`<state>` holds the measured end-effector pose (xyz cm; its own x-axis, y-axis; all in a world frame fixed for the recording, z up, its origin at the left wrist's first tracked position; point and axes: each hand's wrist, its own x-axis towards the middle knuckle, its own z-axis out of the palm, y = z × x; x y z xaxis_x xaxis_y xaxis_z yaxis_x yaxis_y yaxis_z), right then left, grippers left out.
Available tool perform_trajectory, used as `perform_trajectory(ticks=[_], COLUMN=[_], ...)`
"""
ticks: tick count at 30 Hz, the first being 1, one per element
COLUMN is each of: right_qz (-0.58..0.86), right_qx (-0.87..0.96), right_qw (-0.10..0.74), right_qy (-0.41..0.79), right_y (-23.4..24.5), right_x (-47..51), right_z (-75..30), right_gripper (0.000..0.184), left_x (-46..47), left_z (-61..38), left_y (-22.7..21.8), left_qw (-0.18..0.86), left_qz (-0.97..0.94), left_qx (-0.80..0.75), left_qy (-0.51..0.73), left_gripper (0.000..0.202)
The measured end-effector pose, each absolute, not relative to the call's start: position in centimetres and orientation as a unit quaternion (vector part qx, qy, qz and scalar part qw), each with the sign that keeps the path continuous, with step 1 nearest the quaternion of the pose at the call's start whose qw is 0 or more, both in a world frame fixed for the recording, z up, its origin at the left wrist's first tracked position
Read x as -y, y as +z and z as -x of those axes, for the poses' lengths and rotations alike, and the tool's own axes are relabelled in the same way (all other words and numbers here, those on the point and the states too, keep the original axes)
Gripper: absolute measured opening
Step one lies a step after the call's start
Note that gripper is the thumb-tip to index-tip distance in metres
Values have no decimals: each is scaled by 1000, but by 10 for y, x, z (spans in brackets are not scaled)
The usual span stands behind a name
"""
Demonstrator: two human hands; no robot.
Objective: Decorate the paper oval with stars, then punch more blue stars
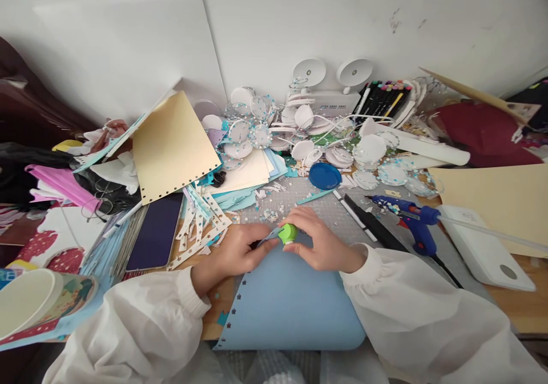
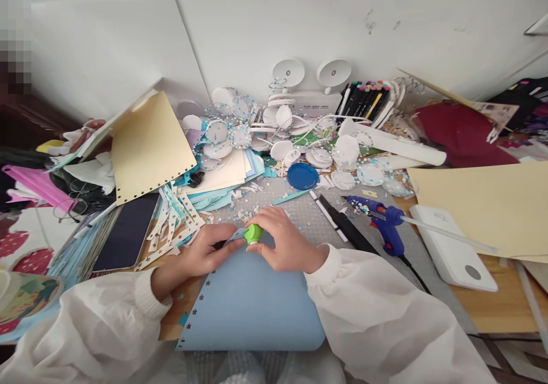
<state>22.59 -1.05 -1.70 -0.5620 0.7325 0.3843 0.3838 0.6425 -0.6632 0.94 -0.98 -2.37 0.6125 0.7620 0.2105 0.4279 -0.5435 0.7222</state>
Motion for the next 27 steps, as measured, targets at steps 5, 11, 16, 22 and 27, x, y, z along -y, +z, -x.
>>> perform_trajectory(ticks=[5,11,16,22,27], right_qz=[333,332,331,332,322], right_qx=[847,851,853,856,871], right_qw=[331,327,322,308,285], right_qy=[247,244,242,248,236], right_y=[-13,-11,-9,-7,-9], right_x=[12,13,13,14,17], right_z=[-225,-225,-225,-224,-220], right_gripper=[17,16,15,15,11], left_x=[10,11,12,12,14], left_z=[-11,-13,-12,-12,-16], left_y=[-25,-23,-17,-12,-12], left_qw=[291,270,264,270,214], left_qz=[-845,-851,-860,-862,-880], left_qx=[-371,-376,-365,-354,-373], left_qy=[253,248,240,244,203], left_gripper=[32,20,23,43,49])
